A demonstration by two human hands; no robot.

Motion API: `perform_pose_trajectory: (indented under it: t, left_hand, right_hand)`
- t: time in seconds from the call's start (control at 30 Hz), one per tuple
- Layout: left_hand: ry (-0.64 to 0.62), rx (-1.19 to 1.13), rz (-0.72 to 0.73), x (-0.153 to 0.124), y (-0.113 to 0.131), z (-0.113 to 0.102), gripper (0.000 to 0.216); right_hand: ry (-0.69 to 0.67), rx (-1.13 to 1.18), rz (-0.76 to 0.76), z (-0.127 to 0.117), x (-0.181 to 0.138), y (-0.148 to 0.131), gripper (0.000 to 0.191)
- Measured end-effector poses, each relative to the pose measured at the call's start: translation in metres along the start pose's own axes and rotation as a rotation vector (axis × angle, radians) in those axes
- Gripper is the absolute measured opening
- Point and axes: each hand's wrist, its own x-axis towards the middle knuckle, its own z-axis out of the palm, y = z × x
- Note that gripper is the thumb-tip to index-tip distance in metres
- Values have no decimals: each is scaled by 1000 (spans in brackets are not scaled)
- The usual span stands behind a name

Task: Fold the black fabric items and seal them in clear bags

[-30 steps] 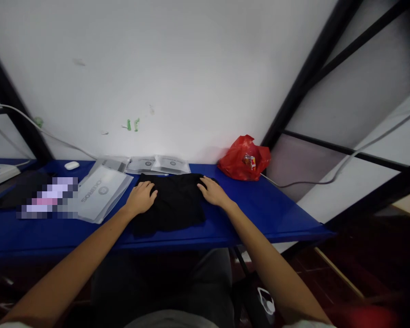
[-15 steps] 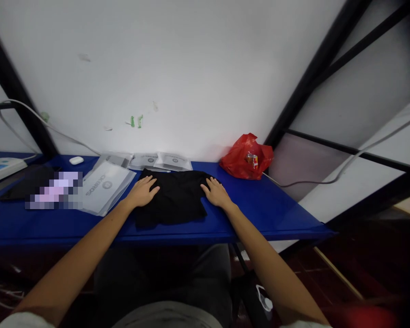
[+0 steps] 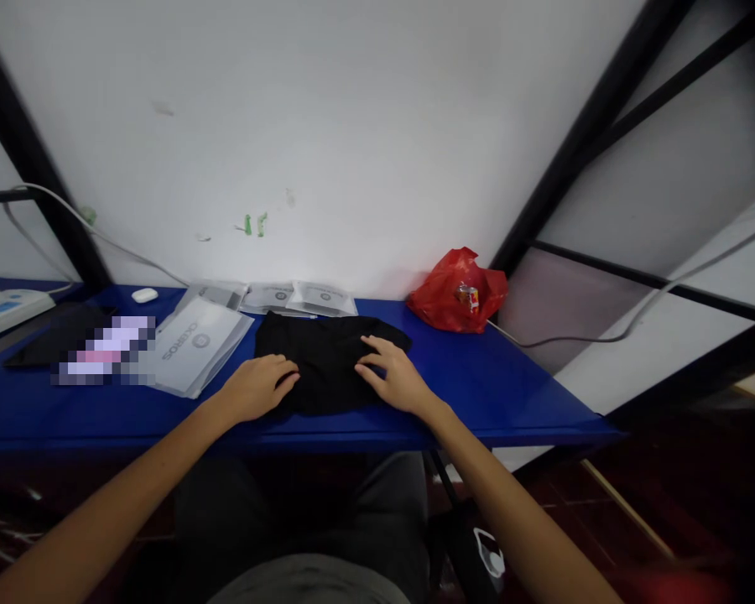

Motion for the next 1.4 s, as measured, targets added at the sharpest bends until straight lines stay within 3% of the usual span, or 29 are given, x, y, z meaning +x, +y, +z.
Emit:
perform_pose_trajectory:
  t: [0.13, 0.3, 0.4, 0.7, 0.9, 0.97, 1.13, 1.3, 1.4]
  left_hand:
    - [-65, -25, 15, -25, -2, -10, 39]
    - [-165, -124, -14, -42, -15, -22, 51]
    - [-181, -148, -4, -47, -21, -24, 48]
    - [-64, 148, 97, -49, -20, -15, 31]
    - [6, -63, 71, -54, -14, -27, 28]
    - [22, -173, -4, -51, -12, -34, 27]
    - [66, -353, -211, -30, -17, -44, 28]
    - [97, -329, -340, 1, -25, -38, 27]
    - [73, -245, -369, 14, -30, -26, 27]
  right_hand:
    - [-128, 55, -18, -9, -20, -13, 28]
    - [-219, 85, 27, -15, -32, -8, 43]
    - [-217, 91, 3, -15, -34, -7, 33]
    - [-147, 56, -72, -7, -33, -13, 24]
    - [-143, 200, -47, -15, -36, -14, 16]
    - [-133, 281, -32, -19, -34, -15, 11]
    - [-22, 366, 65, -27, -19, -17, 22]
    - [93, 239, 230, -17, 3, -12, 23]
    - [151, 152, 311, -2, 11, -6, 7]
